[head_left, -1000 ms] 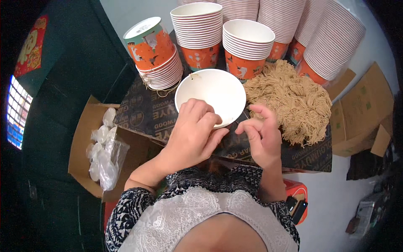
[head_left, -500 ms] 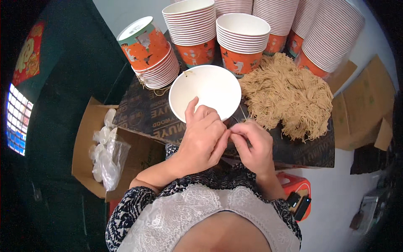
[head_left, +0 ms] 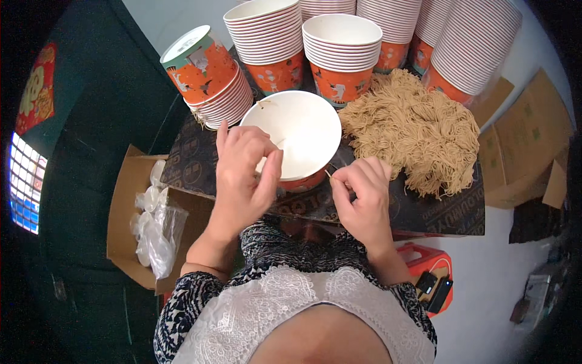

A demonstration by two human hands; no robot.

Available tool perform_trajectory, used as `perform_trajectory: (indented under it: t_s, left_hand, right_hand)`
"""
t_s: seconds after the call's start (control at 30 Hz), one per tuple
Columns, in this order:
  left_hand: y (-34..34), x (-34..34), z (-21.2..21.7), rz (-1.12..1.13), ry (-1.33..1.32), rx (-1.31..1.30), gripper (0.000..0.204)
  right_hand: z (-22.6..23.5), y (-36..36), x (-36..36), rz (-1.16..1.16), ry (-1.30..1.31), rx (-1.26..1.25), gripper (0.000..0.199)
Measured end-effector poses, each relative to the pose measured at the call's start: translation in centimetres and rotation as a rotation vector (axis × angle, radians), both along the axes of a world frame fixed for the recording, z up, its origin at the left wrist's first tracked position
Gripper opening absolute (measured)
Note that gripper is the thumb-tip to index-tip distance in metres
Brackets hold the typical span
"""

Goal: Threading strings through pre-punched holes in paper cups.

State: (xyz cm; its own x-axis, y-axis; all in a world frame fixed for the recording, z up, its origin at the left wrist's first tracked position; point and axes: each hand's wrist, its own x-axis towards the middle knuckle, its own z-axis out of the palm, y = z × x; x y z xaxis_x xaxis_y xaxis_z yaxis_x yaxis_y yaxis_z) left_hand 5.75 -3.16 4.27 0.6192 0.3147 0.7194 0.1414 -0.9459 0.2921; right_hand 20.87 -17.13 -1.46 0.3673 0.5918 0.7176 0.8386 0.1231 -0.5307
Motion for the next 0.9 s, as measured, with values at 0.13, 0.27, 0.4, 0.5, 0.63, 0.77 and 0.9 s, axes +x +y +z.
perform_trajectory:
  t_s: [0.13,0.27,0.4,0.5,0.63,0.77,0.9]
  left_hand:
    - [1.6,0.2,1.5,-0.028,0.154,-0.101,0.006]
    - [2.7,0.5,2.1,-0.098,0.225,-0.169,0.004]
    - [3.3,1.2,2.1,-0.166,0.346,-0.113,0.008]
    - [3.1,1.6,2.0,-0.181,0.374,-0.103,0.009]
    - [3.1,1.9,1.8,-0.206,0.376,-0.074,0.009]
    - [3.0,2.2,2.0,-0.243,0.409,-0.08,0.009]
    - [3.2,2.6,2.1,-0.313,0.504,-0.138,0.012]
  right_hand:
    - [-0.1,0.3,0.2,0.008,-0.018,-0.041,0.012]
    - [-0.2,0.6,0.0,0.01,-0.043,-0.052,0.012]
    - [-0.3,0.6,0.1,-0.004,-0.052,-0.078,0.013]
    - [-0.3,0.6,0.1,-0.011,-0.049,-0.081,0.013]
    - [-0.1,0.8,0.2,-0.007,-0.055,-0.075,0.012]
    - [0.1,0.9,0.3,-0.002,-0.08,-0.086,0.012]
    - [0.3,1.1,0.1,-0.007,-0.088,-0.09,0.012]
